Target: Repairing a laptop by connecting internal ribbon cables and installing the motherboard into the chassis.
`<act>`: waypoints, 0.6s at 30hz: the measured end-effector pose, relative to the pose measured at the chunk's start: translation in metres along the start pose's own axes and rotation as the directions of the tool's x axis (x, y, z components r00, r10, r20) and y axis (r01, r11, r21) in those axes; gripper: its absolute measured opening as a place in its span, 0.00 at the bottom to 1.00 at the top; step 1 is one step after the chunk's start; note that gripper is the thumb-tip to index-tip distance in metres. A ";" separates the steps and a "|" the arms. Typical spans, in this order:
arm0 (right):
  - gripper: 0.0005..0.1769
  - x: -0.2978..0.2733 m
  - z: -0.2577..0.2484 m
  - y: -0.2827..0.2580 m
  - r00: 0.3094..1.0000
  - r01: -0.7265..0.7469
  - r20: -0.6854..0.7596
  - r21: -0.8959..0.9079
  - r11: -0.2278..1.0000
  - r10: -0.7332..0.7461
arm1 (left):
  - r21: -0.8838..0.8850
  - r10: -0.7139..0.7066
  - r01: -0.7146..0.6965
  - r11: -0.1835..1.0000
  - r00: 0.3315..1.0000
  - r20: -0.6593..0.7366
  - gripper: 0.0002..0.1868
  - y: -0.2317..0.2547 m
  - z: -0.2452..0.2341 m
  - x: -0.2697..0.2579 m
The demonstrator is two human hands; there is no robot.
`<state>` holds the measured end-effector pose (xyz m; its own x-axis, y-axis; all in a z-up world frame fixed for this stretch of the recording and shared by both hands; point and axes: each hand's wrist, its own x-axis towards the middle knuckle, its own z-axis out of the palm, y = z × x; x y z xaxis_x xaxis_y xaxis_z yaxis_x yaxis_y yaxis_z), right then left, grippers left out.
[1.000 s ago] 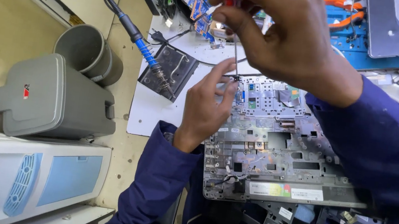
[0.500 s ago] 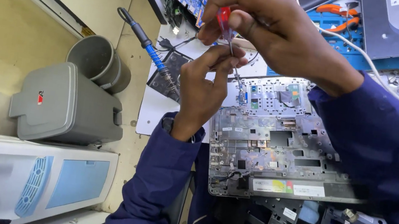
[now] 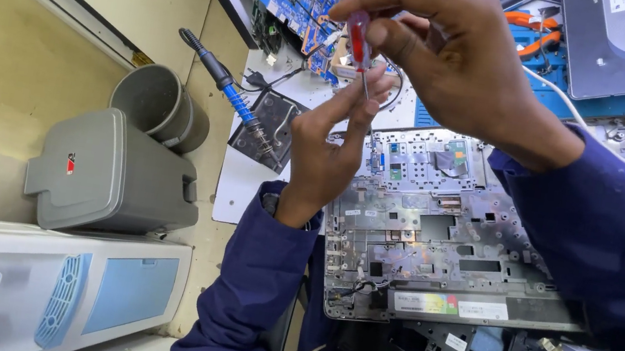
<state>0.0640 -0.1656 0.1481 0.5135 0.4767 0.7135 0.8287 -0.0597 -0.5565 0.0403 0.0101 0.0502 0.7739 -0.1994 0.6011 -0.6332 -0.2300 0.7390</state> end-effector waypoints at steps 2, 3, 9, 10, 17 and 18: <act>0.17 -0.004 0.001 0.002 0.998 -0.048 -0.027 0.019 0.999 0.049 | 0.034 0.048 -0.050 0.998 0.997 0.056 0.17 -0.002 0.000 -0.003; 0.17 -0.006 0.002 0.000 0.998 -0.049 -0.028 0.018 0.999 0.050 | 0.033 0.048 -0.050 0.998 0.997 0.058 0.17 0.000 0.000 -0.001; 0.28 -0.017 0.004 0.000 0.984 -0.162 0.067 -0.073 0.984 0.166 | 0.076 0.067 -0.056 0.996 0.987 -0.146 0.08 -0.002 -0.001 0.003; 0.24 -0.017 0.005 0.001 0.982 -0.166 0.075 -0.122 0.979 0.176 | 0.086 0.079 -0.066 0.994 0.985 -0.153 0.09 -0.005 -0.001 0.003; 0.06 -0.022 0.009 0.005 0.977 -0.203 0.018 -0.191 0.960 0.210 | 0.138 0.140 -0.129 0.982 0.987 -0.075 0.11 -0.013 0.001 -0.004; 0.06 -0.023 0.008 0.006 0.977 -0.203 0.018 -0.192 0.960 0.210 | 0.137 0.141 -0.130 0.982 0.987 -0.075 0.11 -0.016 0.001 -0.005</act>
<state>0.0553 -0.1696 0.1248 0.6723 0.4693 0.5725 0.7340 -0.3222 -0.5978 0.0468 0.0139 0.0348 0.6755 -0.1574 0.7204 -0.7235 -0.3304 0.6062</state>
